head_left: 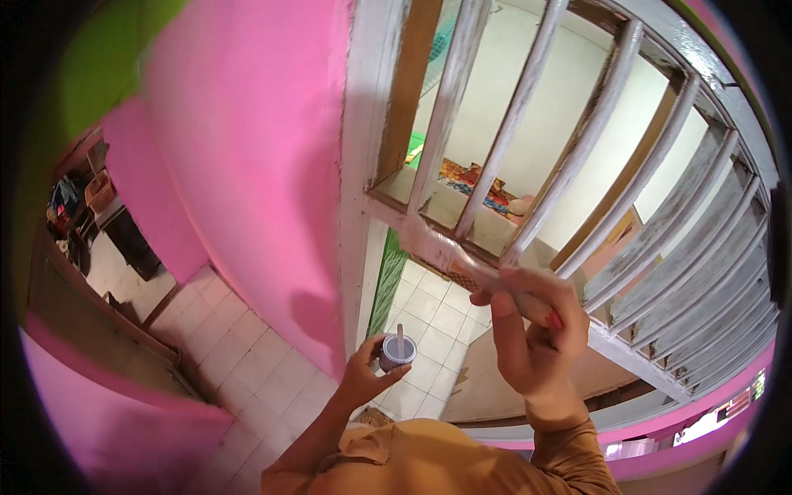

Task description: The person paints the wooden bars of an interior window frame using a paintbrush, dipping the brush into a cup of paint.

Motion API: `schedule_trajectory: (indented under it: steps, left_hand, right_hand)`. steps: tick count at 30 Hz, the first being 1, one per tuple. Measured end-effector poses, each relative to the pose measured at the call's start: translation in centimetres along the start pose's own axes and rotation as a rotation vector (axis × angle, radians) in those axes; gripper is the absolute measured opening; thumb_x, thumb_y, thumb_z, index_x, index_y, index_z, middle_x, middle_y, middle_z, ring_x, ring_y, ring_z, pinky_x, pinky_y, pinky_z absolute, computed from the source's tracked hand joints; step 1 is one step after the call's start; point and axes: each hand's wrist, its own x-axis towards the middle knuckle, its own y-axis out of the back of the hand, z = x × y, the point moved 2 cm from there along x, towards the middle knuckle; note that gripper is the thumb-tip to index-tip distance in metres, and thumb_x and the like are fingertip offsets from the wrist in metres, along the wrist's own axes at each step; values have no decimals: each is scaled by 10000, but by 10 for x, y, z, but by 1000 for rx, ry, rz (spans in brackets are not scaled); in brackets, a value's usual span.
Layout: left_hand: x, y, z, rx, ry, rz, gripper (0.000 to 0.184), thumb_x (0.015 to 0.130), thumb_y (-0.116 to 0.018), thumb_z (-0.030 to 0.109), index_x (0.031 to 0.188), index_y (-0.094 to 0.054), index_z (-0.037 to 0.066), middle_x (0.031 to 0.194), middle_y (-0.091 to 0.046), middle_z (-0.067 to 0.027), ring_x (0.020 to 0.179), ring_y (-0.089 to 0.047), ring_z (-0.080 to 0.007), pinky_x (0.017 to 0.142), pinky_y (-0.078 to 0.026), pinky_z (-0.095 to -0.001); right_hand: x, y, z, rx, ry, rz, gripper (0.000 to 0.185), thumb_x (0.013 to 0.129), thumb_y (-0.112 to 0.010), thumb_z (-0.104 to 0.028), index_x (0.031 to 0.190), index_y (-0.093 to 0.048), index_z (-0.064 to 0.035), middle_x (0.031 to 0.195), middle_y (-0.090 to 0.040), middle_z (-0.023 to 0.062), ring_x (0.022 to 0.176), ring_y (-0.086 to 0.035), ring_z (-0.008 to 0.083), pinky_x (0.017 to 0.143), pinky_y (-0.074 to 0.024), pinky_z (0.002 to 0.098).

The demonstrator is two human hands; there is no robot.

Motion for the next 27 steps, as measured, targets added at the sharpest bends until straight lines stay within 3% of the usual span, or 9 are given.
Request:
schedule_trajectory:
  steps: [3,10,12,14,16,17,21,24,27]
  left_hand:
    - [1,8,6,107,-99,82,620,806,-849,145,1305,-495,43,1150,-644,-114,1081,-644,-194,935,-524,-347]
    - [10,20,20,172,-171,140,626,783,-841,69,1301,-492,34,1172,-634,-116,1107,-634,-212,961,-508,-362]
    - [9,19,32,294,-153,150,641,772,-845,57,1308,-494,34,1182,-632,-118,1120,-630,-218,973,-501,-364]
    - [11,16,20,158,-114,160,642,773,-844,59,1312,-498,36,1194,-632,-119,1136,-625,-220,986,-493,-364]
    - [10,13,26,135,-78,85,659,785,-790,-47,1345,-455,42,1270,-591,-97,1225,-569,-208,1070,-439,-372]
    - [10,9,26,101,-79,100,668,786,-794,-52,1351,-450,35,1286,-581,-99,1245,-554,-207,1084,-427,-371]
    - [9,3,26,125,-78,81,670,791,-792,-53,1358,-448,37,1300,-576,-104,1256,-548,-207,1091,-422,-372]
    - [8,0,28,107,-75,78,669,791,-789,-60,1360,-451,35,1318,-572,-110,1269,-541,-208,1093,-421,-375]
    - [7,-1,29,118,-60,68,669,788,-791,-62,1359,-453,26,1335,-566,-111,1279,-536,-210,1101,-416,-377]
  right_hand:
    - [-22,0,7,114,-119,-27,297,870,-682,93,1152,-596,57,851,-727,130,803,-713,153,646,-504,234]
    - [-74,4,26,320,-505,-95,242,936,-612,73,1162,-533,37,869,-733,152,829,-723,182,724,-522,259]
    - [-84,-1,33,262,-468,-45,169,994,-584,-54,1130,-530,31,717,-585,68,678,-663,176,622,-533,288]
    - [-92,1,41,283,-477,-71,163,990,-584,-46,1123,-532,32,731,-585,73,661,-651,168,614,-536,288]
    - [-94,2,38,286,-538,-69,155,991,-576,-40,1119,-536,37,731,-583,69,655,-648,160,604,-536,281]
    - [-97,5,41,336,-586,-68,187,948,-626,22,1118,-550,36,790,-736,141,750,-716,160,690,-525,260]
    - [-106,1,51,311,-534,-103,190,929,-631,38,1106,-560,40,803,-741,151,740,-706,139,679,-519,248]
    - [-107,-3,55,305,-601,-141,200,907,-637,55,1098,-580,42,770,-723,110,726,-686,114,675,-515,235]
    - [-103,-6,59,293,-468,-166,167,891,-644,63,1053,-617,32,722,-676,57,674,-628,89,623,-491,235]
